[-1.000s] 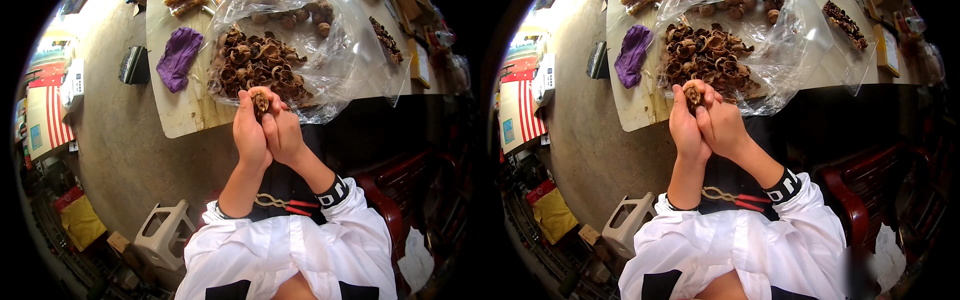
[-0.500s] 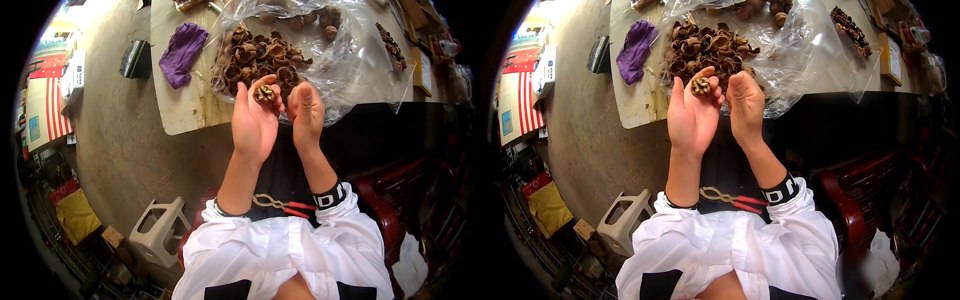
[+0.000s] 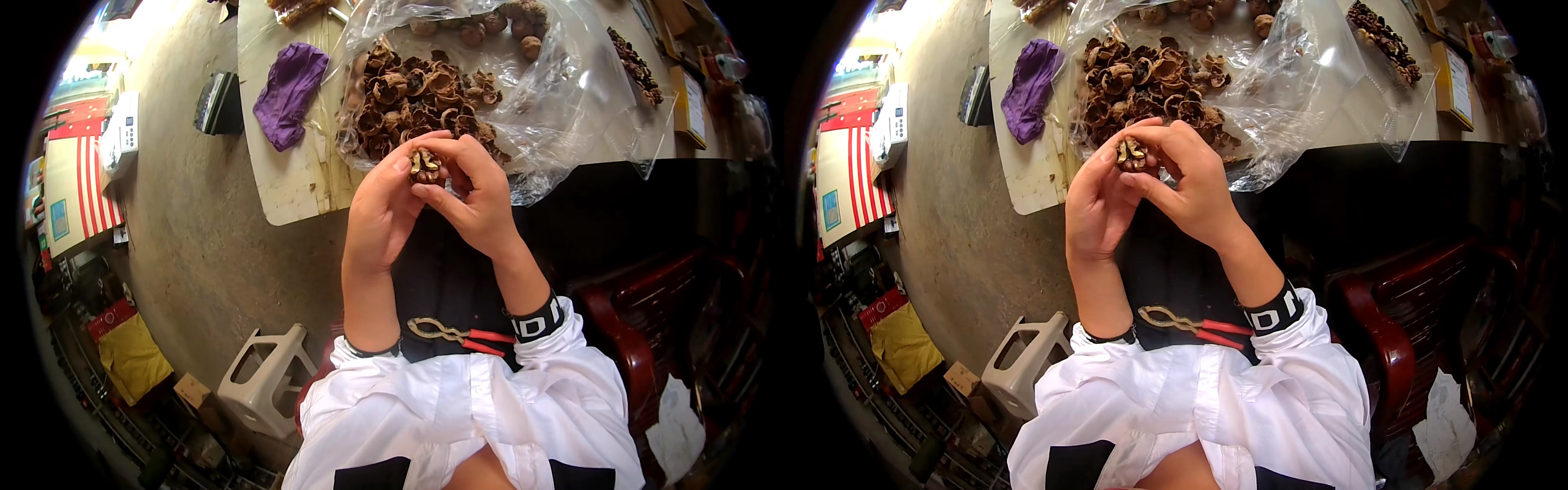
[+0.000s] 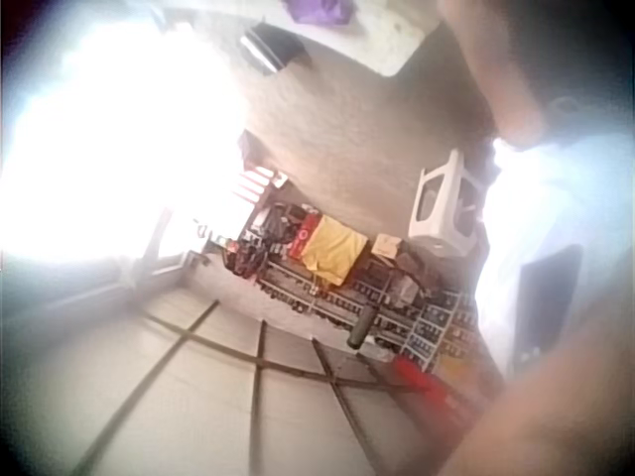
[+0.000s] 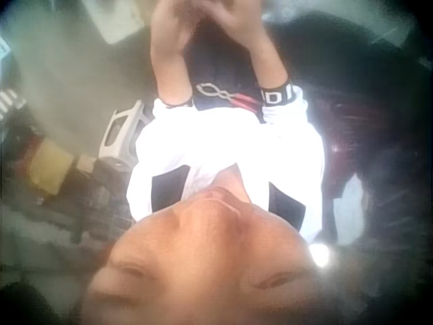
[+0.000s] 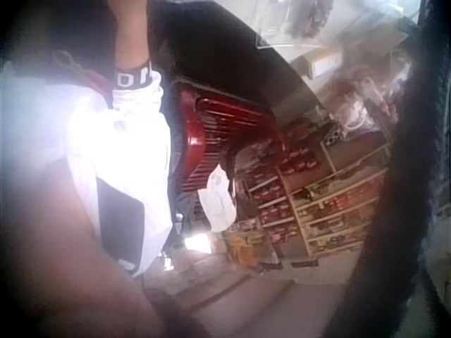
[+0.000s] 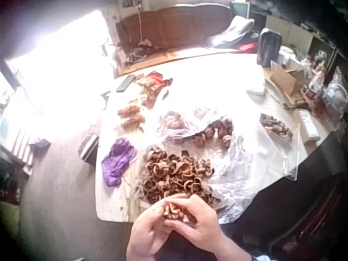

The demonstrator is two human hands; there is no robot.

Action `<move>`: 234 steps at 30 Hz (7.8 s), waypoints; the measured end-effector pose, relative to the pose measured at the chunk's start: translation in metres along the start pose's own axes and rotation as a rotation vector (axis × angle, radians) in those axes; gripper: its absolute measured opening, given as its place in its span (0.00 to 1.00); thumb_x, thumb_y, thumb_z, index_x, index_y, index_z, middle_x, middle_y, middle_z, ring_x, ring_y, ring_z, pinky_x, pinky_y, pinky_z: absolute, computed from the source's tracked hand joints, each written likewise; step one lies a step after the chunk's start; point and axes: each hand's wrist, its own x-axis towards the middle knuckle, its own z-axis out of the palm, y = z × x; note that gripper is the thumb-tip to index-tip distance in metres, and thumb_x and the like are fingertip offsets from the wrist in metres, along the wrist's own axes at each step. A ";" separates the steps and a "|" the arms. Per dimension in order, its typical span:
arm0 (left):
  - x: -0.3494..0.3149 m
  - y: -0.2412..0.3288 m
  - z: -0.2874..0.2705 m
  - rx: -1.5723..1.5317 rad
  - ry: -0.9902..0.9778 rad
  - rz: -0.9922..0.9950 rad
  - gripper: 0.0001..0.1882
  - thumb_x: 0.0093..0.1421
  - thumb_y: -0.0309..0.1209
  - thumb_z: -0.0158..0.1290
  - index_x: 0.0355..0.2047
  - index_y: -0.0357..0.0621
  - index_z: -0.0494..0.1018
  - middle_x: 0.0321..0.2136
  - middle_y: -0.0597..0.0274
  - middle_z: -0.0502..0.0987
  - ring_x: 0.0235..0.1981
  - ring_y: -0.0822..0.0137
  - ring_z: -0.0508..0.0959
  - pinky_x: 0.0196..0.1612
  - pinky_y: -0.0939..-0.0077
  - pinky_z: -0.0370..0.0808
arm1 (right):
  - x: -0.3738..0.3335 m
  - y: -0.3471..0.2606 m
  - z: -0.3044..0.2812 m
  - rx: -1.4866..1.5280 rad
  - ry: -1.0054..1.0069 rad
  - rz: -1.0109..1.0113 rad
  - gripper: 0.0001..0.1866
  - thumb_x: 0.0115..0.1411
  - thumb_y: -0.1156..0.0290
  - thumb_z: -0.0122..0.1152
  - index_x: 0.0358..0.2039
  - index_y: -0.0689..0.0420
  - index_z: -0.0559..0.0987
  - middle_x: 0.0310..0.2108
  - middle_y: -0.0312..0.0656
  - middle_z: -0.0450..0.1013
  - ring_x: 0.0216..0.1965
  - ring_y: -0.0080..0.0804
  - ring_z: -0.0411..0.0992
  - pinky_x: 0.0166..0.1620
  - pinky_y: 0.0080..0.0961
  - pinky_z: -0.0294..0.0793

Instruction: The person cracks walnuts using a red-handled nutcracker and then removes the nutmeat by hand. Shells are discarded into a plastic bag on the table while the extracted nutmeat is placed into a small plastic bag to the right.

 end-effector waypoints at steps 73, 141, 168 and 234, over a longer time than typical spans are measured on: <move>0.000 -0.020 -0.009 0.363 0.065 0.194 0.26 0.68 0.44 0.48 0.54 0.32 0.69 0.32 0.71 0.73 0.31 0.82 0.69 0.34 0.88 0.66 | -0.009 0.009 0.005 0.354 -0.003 0.103 0.20 0.59 0.72 0.64 0.50 0.61 0.72 0.31 0.27 0.62 0.27 0.10 0.56 0.30 0.07 0.58; 0.014 -0.017 0.000 1.150 0.450 0.805 0.08 0.59 0.22 0.55 0.39 0.36 0.77 0.49 0.55 0.72 0.50 0.64 0.72 0.54 0.71 0.67 | -0.002 0.011 -0.006 1.770 0.147 0.594 0.27 0.72 0.58 0.36 0.56 0.71 0.66 0.58 0.58 0.63 0.60 0.48 0.64 0.64 0.37 0.64; 0.019 -0.020 0.004 1.282 0.442 0.843 0.02 0.57 0.23 0.55 0.31 0.37 0.76 0.38 0.57 0.76 0.44 0.59 0.74 0.50 0.68 0.69 | 0.019 0.036 -0.228 0.026 0.747 -0.022 0.14 0.68 0.66 0.48 0.44 0.63 0.76 0.46 0.41 0.74 0.51 0.28 0.68 0.59 0.25 0.62; -0.082 -0.011 0.044 0.272 0.065 0.099 0.26 0.57 0.29 0.62 0.54 0.31 0.67 0.39 0.61 0.77 0.39 0.75 0.76 0.40 0.82 0.72 | -0.088 -0.116 -0.078 0.275 -0.633 0.584 0.03 0.52 0.74 0.58 0.25 0.59 0.75 0.42 0.42 0.68 0.64 0.37 0.57 0.63 0.30 0.54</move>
